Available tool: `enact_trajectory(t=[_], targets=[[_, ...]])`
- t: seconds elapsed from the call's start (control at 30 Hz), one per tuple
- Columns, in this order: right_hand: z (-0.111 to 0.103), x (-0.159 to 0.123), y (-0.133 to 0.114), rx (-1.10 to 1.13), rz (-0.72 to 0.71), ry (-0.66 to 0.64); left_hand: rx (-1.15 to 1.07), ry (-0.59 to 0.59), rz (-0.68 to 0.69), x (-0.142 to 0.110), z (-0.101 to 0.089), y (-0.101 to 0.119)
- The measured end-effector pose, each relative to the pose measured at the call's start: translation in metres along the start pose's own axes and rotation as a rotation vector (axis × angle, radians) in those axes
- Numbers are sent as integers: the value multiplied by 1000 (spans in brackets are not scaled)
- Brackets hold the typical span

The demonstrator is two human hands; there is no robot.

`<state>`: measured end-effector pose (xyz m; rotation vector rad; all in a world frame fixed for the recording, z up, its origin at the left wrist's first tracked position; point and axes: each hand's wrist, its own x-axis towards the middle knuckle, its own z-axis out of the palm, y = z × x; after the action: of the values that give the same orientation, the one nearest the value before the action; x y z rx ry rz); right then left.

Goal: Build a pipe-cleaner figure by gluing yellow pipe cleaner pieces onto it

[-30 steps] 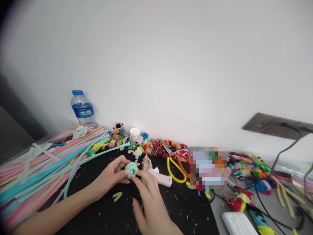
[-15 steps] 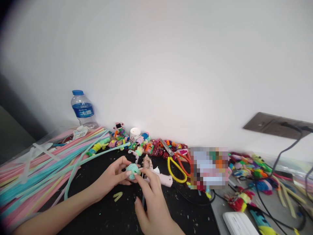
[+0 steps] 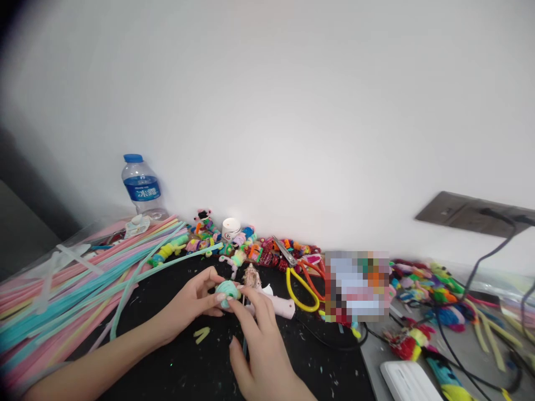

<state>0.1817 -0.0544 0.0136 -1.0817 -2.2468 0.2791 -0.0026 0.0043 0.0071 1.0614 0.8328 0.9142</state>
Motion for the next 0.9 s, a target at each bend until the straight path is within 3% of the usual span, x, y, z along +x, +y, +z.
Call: enact_trajectory(t=[0.27, 0.47, 0.9], targets=[[-2, 1, -1, -4, -3, -14, 9, -27, -2, 1, -1, 0], [-4, -1, 1, 1, 1, 48, -51, -80, -27, -1, -1, 0], [-1, -1, 2, -76, 1, -65, 15, -75, -28, 1, -3, -1]])
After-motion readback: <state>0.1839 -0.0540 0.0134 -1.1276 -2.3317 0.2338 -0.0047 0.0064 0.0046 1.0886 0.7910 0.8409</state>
